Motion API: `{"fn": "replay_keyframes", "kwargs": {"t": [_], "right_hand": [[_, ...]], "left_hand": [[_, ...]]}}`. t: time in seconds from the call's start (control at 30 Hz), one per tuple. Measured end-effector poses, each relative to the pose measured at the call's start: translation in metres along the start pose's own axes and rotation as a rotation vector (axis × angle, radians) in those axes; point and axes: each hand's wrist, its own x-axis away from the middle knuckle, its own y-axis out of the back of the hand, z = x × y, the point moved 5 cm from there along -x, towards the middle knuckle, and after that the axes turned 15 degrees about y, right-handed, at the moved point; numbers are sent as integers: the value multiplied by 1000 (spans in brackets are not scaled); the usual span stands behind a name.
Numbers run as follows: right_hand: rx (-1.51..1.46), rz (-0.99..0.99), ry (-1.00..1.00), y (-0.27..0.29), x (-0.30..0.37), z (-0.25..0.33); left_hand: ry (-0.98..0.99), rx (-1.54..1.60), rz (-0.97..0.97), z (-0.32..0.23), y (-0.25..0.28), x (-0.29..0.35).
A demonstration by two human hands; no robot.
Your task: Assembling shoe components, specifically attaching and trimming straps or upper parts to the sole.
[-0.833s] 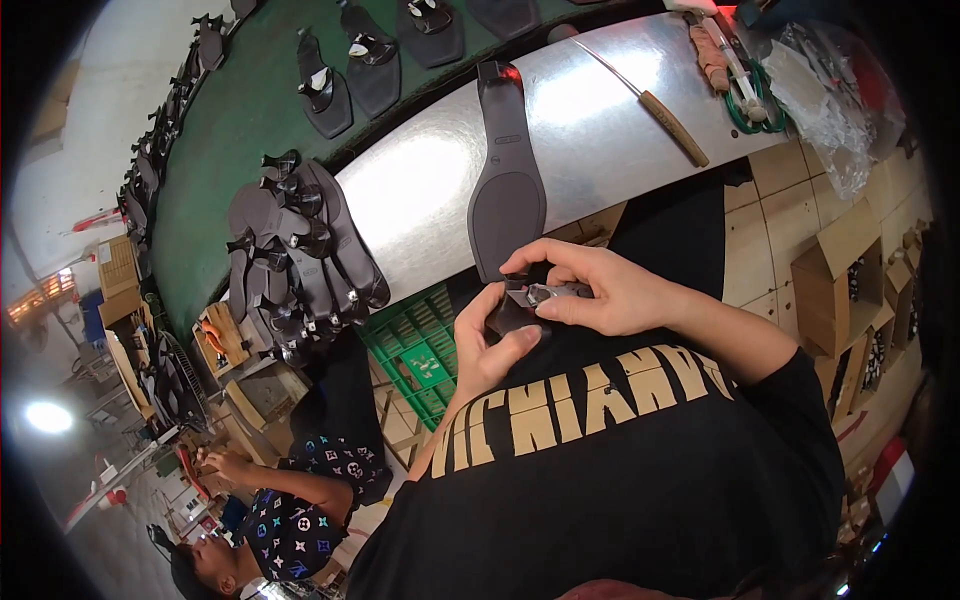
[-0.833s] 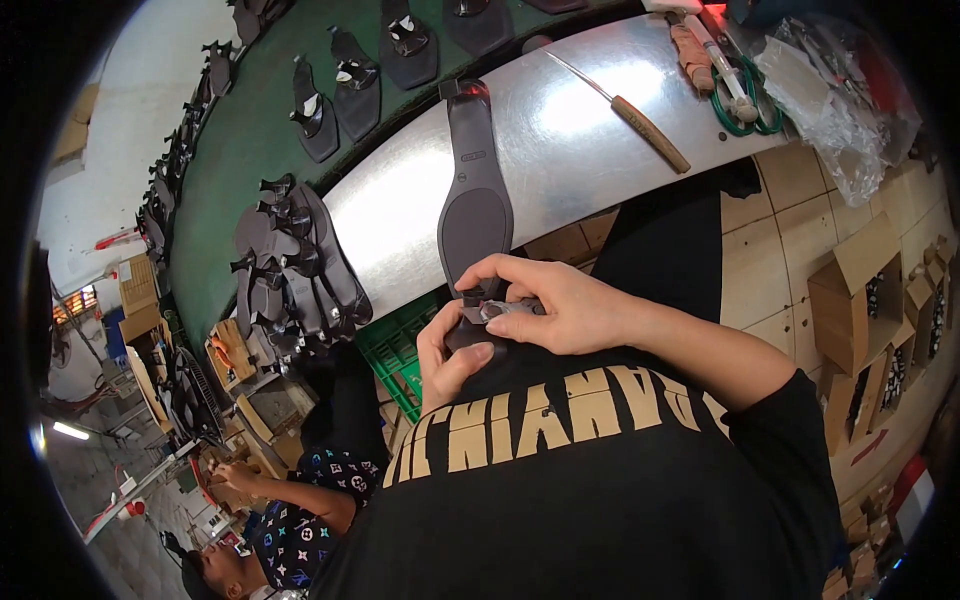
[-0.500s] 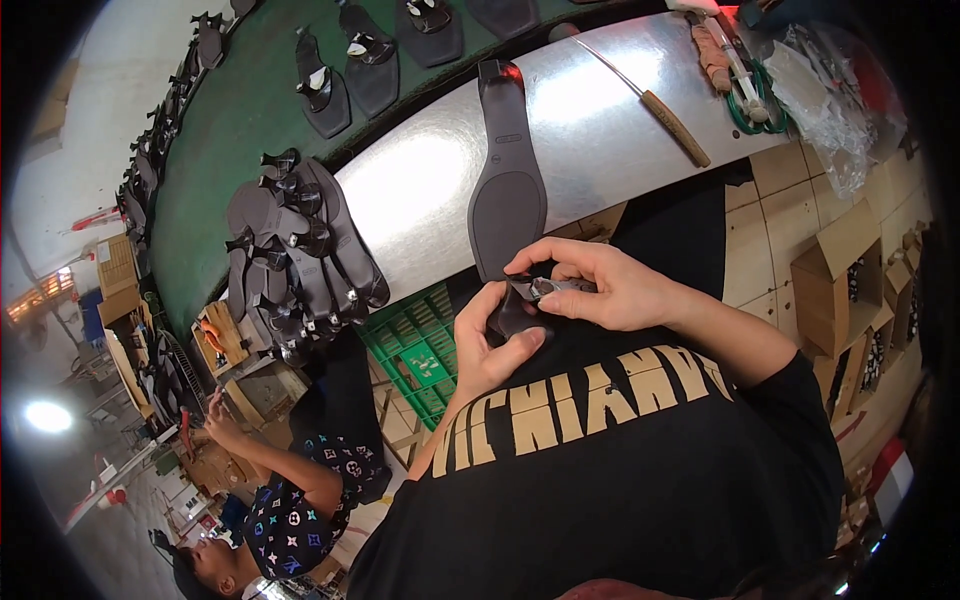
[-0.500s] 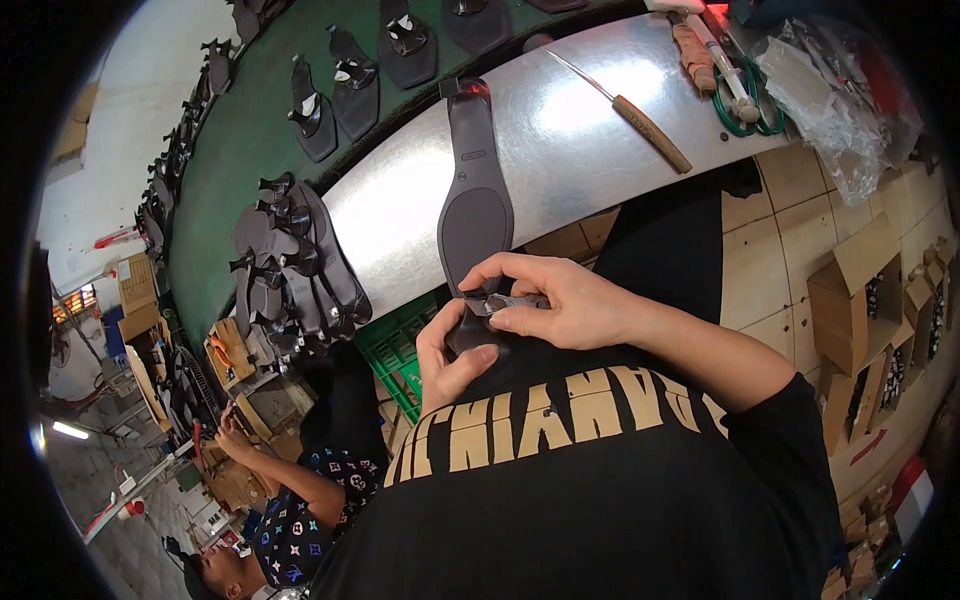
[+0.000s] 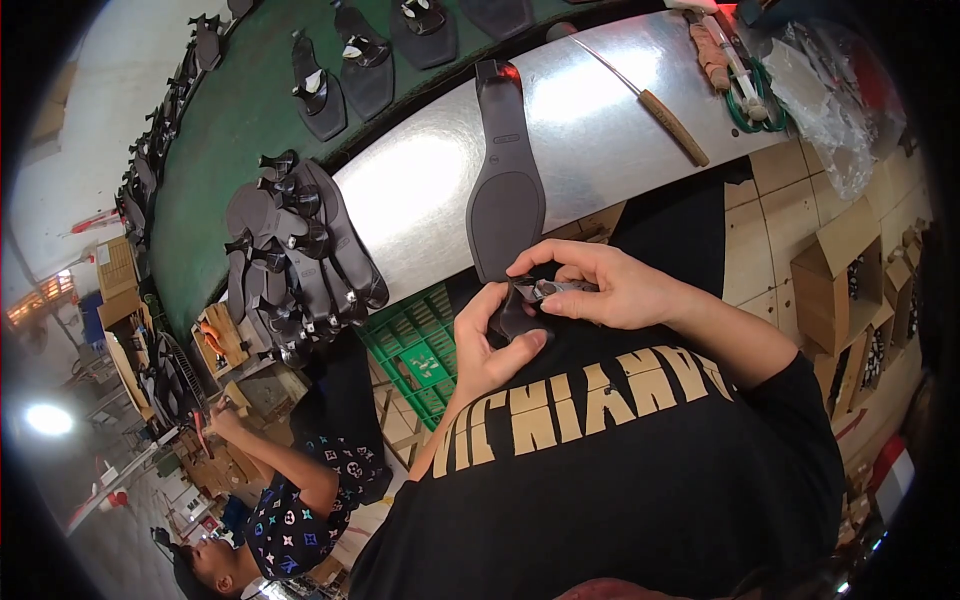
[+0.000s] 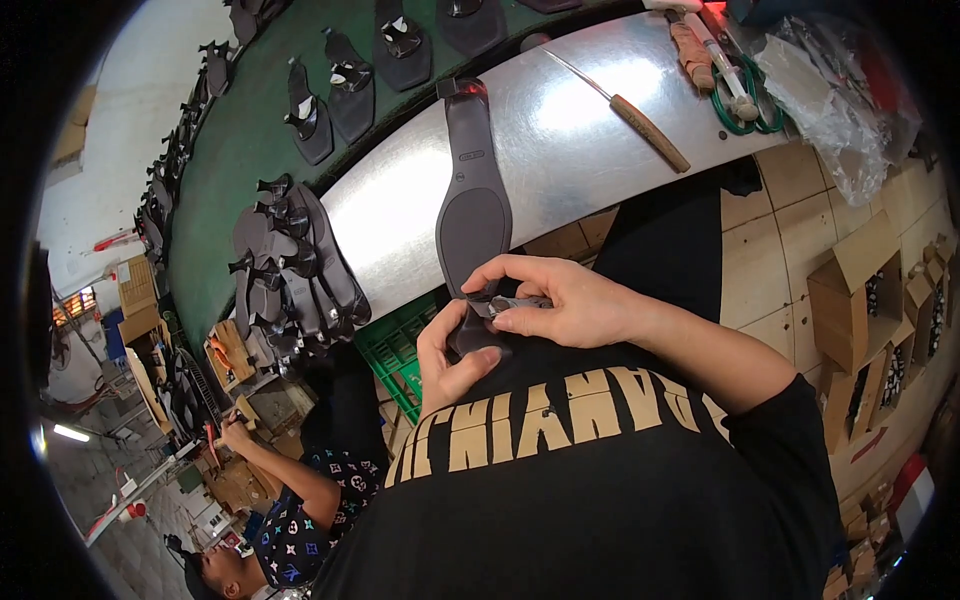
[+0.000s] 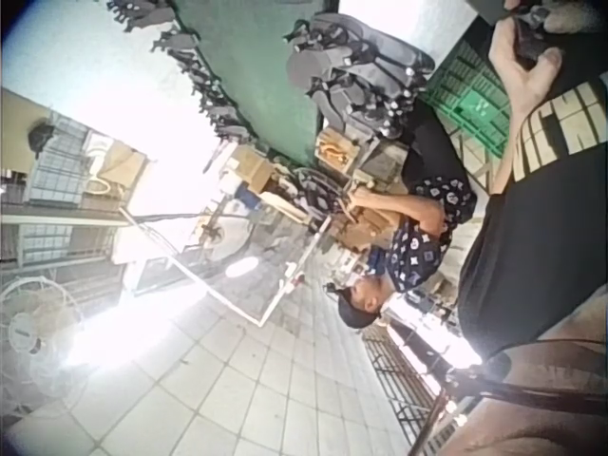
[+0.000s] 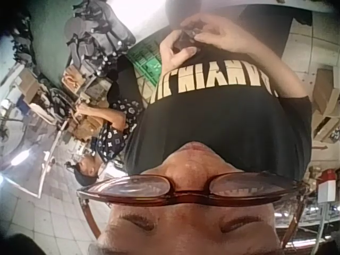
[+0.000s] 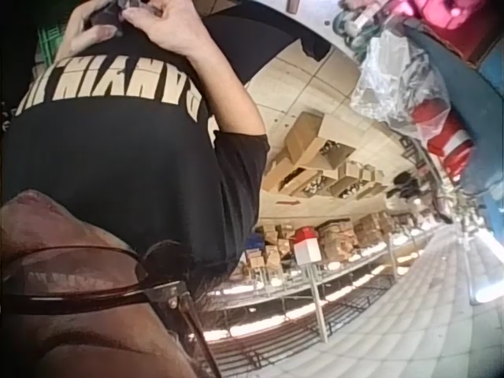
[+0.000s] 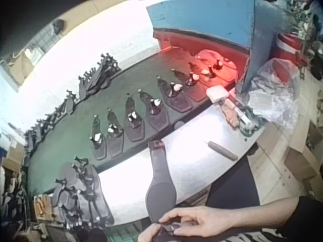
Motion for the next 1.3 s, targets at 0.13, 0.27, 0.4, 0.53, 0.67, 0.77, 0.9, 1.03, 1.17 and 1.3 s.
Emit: {"fn": "replay_keyframes", "kwargs": {"t": [0.13,0.27,0.4,0.53,0.67,0.77,0.9,1.03,1.17,1.3], "right_hand": [[-10,-12,8,-2,1,0],[12,-62,68,-4,4,-13],[37,-154,152,-8,4,-19],[195,-196,253,-6,4,-21],[533,-99,185,-9,2,-11],[736,-170,381,-12,4,-9],[1108,-103,437,-17,5,-6],[1364,-108,550,-10,2,6],[1330,-309,525,30,-7,35],[1583,-659,538,111,-16,76]], "left_hand": [[-61,-81,-23,-1,1,0],[-141,-135,-59,0,2,-1],[-161,-154,-96,-1,0,0],[-82,-32,-54,4,0,0],[-9,27,-33,10,2,0],[0,20,-44,9,2,1],[27,-46,-121,12,3,0],[47,-206,-144,9,1,-2],[156,-25,-90,13,5,-3],[158,138,-38,13,14,0]]}}
